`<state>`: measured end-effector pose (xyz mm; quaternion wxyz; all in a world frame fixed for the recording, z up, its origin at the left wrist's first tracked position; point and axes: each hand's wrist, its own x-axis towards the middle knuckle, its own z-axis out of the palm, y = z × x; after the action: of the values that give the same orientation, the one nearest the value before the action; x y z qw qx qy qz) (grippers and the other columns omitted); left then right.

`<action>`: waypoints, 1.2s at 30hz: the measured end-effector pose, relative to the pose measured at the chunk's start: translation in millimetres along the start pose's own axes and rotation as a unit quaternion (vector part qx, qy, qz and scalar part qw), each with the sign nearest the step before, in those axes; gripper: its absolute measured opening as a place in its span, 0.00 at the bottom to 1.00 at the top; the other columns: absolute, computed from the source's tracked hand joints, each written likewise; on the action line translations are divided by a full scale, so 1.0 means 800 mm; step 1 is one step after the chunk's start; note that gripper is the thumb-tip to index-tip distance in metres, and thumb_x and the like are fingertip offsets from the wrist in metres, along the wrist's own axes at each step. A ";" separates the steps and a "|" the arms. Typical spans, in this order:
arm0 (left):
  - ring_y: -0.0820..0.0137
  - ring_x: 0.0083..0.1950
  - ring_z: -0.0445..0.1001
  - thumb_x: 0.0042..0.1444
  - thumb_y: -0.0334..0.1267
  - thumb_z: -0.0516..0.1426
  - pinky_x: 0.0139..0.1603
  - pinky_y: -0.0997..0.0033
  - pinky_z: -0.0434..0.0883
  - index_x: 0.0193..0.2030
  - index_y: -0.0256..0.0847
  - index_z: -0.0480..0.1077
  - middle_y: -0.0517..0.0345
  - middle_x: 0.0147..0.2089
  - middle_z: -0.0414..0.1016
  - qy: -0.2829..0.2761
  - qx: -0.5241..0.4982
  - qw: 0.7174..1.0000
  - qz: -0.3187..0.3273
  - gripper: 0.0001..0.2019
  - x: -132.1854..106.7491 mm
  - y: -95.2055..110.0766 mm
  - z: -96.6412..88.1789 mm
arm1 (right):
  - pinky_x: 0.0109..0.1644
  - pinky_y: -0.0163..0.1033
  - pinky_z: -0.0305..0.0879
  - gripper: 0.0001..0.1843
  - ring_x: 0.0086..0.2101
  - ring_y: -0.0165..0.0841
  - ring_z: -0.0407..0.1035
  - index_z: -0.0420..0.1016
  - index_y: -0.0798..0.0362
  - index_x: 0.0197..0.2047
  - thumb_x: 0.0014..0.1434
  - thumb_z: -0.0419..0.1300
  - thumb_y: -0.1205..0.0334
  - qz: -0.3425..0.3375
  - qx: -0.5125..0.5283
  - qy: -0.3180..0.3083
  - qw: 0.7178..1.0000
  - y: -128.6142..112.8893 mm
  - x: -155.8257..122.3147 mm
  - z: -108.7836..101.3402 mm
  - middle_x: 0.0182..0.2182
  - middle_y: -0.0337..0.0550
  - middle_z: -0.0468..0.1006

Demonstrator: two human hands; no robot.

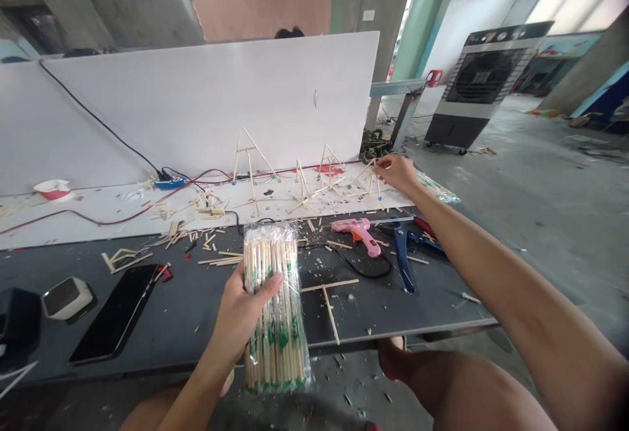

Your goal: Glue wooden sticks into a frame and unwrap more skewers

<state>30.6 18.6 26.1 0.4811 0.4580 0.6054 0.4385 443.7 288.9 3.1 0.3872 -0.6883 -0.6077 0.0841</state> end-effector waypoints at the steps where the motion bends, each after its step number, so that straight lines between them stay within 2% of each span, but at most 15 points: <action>1: 0.56 0.45 0.82 0.48 0.50 0.68 0.43 0.63 0.76 0.55 0.39 0.72 0.46 0.49 0.82 0.001 -0.001 1.000 0.001 0.29 0.001 -0.002 0.000 | 0.37 0.39 0.71 0.19 0.25 0.33 0.74 0.79 0.56 0.46 0.54 0.67 0.54 0.007 0.004 -0.005 1.000 0.001 0.000 0.002 0.31 0.45 0.83; 3: 0.56 0.46 0.81 0.49 0.49 0.68 0.43 0.64 0.76 0.56 0.39 0.72 0.45 0.50 0.82 -0.001 0.000 1.000 0.001 0.29 0.002 -0.005 0.001 | 0.36 0.39 0.70 0.21 0.25 0.33 0.74 0.78 0.56 0.48 0.53 0.67 0.54 0.022 0.005 -0.015 1.000 0.004 0.000 0.008 0.30 0.43 0.82; 7: 0.56 0.45 0.81 0.48 0.49 0.69 0.41 0.64 0.76 0.56 0.40 0.72 0.46 0.49 0.82 0.005 -0.004 1.000 -0.001 0.29 0.003 -0.006 0.002 | 0.38 0.40 0.68 0.12 0.27 0.36 0.74 0.81 0.55 0.36 0.56 0.63 0.55 0.014 -0.037 -0.021 0.999 0.009 0.005 0.019 0.22 0.41 0.78; 10: 0.57 0.44 0.81 0.47 0.48 0.69 0.41 0.64 0.76 0.54 0.39 0.73 0.46 0.47 0.82 0.007 -0.011 1.000 -0.001 0.28 0.002 -0.003 0.004 | 0.38 0.40 0.67 0.11 0.29 0.38 0.74 0.81 0.54 0.33 0.56 0.62 0.55 0.010 -0.056 0.001 0.998 0.007 0.015 0.025 0.22 0.43 0.78; 13: 0.57 0.43 0.81 0.45 0.49 0.70 0.42 0.63 0.76 0.52 0.38 0.74 0.46 0.45 0.83 0.004 -0.020 1.000 0.000 0.29 0.001 0.000 0.006 | 0.40 0.41 0.67 0.11 0.33 0.40 0.75 0.81 0.54 0.35 0.56 0.61 0.56 0.014 -0.068 0.018 0.997 0.001 0.027 0.034 0.26 0.46 0.81; 17: 0.58 0.41 0.81 0.45 0.50 0.69 0.41 0.64 0.75 0.51 0.38 0.74 0.47 0.43 0.83 0.027 -0.028 0.999 0.006 0.28 0.000 0.003 0.010 | 0.43 0.43 0.67 0.11 0.36 0.44 0.75 0.81 0.55 0.35 0.55 0.63 0.56 0.018 -0.098 0.019 0.995 -0.002 0.038 0.050 0.31 0.50 0.82; 21: 0.55 0.43 0.81 0.45 0.51 0.69 0.40 0.63 0.75 0.53 0.38 0.73 0.45 0.46 0.82 0.025 -0.003 1.000 -0.009 0.30 -0.004 0.007 0.006 | 0.45 0.44 0.68 0.22 0.39 0.45 0.76 0.81 0.57 0.46 0.51 0.67 0.53 0.033 -0.084 0.014 0.996 0.006 0.037 0.052 0.37 0.51 0.83; 24: 0.54 0.44 0.81 0.46 0.51 0.68 0.40 0.64 0.76 0.54 0.39 0.73 0.45 0.47 0.82 0.015 0.003 1.000 -0.013 0.30 -0.008 0.007 -0.002 | 0.46 0.44 0.68 0.31 0.39 0.43 0.75 0.77 0.58 0.54 0.49 0.68 0.51 0.031 -0.082 0.016 0.996 0.012 0.024 0.040 0.42 0.50 0.83; 27: 0.57 0.42 0.81 0.46 0.48 0.69 0.39 0.65 0.75 0.53 0.39 0.73 0.47 0.45 0.83 0.006 -0.005 1.000 -0.002 0.28 -0.013 0.003 -0.008 | 0.45 0.42 0.68 0.33 0.39 0.41 0.75 0.75 0.57 0.57 0.48 0.68 0.54 0.011 -0.093 0.011 0.996 0.012 0.004 0.025 0.44 0.49 0.82; 33: 0.60 0.42 0.81 0.48 0.48 0.68 0.42 0.66 0.75 0.51 0.38 0.73 0.49 0.45 0.83 0.002 -0.027 0.999 0.034 0.26 -0.022 -0.005 -0.013 | 0.47 0.43 0.67 0.22 0.42 0.44 0.74 0.79 0.56 0.47 0.47 0.63 0.65 0.007 -0.153 -0.036 0.988 -0.005 -0.040 0.013 0.43 0.51 0.82; 36: 0.60 0.42 0.81 0.48 0.48 0.68 0.42 0.66 0.75 0.51 0.37 0.74 0.49 0.44 0.83 0.007 -0.025 0.999 0.040 0.26 -0.025 -0.009 -0.018 | 0.48 0.46 0.68 0.16 0.44 0.46 0.74 0.80 0.56 0.43 0.50 0.60 0.67 0.009 -0.154 -0.032 0.988 -0.029 -0.075 0.011 0.42 0.53 0.82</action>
<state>18.1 -3.4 24.6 0.4702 0.4667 0.5792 0.4751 406.0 237.4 -9.8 0.2563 -0.7422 -0.6191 0.0152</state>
